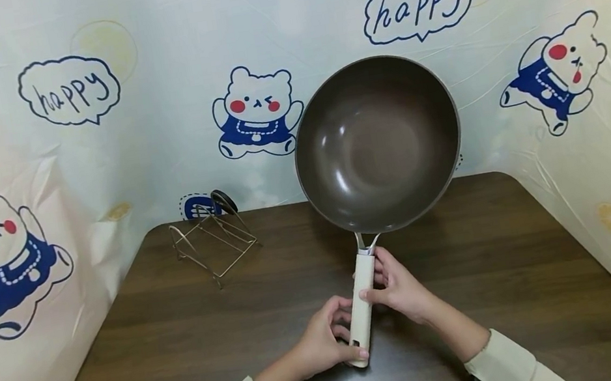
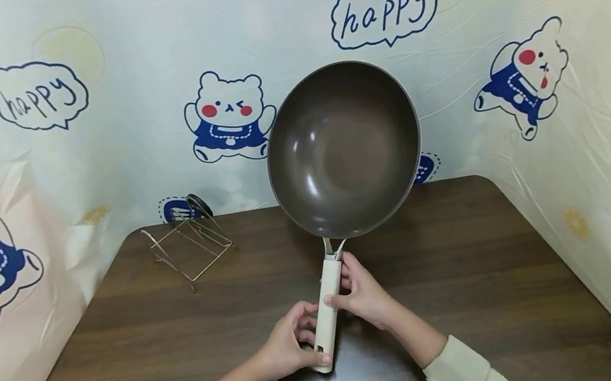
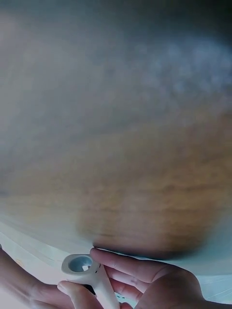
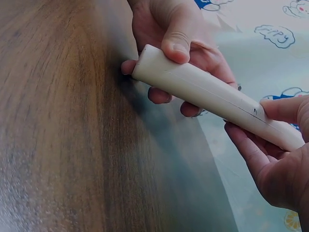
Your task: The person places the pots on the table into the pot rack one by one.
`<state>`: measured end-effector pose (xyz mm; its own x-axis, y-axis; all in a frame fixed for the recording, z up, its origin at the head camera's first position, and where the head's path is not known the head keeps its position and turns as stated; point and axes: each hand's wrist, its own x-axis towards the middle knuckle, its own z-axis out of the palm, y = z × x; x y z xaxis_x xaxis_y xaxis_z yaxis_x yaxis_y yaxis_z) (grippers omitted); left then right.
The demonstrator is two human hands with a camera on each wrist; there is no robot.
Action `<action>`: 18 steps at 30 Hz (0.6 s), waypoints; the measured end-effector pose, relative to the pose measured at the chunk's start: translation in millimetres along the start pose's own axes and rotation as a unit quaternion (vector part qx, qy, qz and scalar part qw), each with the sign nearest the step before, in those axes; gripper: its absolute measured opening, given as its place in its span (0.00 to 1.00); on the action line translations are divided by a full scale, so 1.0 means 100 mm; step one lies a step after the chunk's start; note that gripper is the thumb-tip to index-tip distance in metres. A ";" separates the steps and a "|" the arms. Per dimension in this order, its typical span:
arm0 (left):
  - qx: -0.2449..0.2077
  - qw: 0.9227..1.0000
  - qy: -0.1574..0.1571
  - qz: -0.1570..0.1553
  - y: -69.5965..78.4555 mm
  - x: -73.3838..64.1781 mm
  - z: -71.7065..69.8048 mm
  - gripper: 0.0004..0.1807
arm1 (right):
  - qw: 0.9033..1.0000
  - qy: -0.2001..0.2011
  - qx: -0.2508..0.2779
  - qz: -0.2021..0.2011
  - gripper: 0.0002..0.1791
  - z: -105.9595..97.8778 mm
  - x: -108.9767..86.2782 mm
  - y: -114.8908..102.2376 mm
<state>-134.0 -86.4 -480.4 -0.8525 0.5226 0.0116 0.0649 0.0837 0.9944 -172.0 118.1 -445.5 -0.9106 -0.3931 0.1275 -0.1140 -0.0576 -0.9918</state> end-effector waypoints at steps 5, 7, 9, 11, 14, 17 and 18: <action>0.003 1.000 0.013 0.004 -0.01 -0.02 0.00 0.40 | 1.000 -0.003 -0.005 0.006 0.37 0.02 0.03 0.00; 0.001 1.000 0.015 0.005 -0.01 -0.02 0.00 0.40 | 1.000 -0.006 -0.003 0.007 0.37 0.02 0.04 -0.01; 0.001 1.000 0.019 0.004 -0.02 -0.02 0.00 0.40 | 1.000 -0.008 0.001 0.008 0.38 0.03 0.05 -0.02; 0.002 1.000 0.025 0.005 -0.03 -0.02 0.00 0.41 | 1.000 -0.012 0.009 0.009 0.39 0.03 0.06 -0.03; 0.007 0.999 0.035 0.008 -0.03 -0.02 -0.01 0.41 | 1.000 -0.014 0.015 0.008 0.39 0.03 0.09 -0.05; 0.015 0.999 0.041 0.014 -0.02 -0.03 -0.01 0.41 | 1.000 -0.016 0.005 0.004 0.38 0.03 0.11 -0.05; 0.015 0.999 0.041 0.017 -0.01 -0.03 -0.01 0.41 | 1.000 -0.017 0.000 0.003 0.38 0.03 0.12 -0.05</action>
<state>-132.2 -89.1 -481.5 -0.8892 0.4541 0.0561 0.1102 0.0935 0.9895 -181.0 111.4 -438.6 -0.8974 -0.4243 0.1209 -0.1078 -0.0550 -0.9927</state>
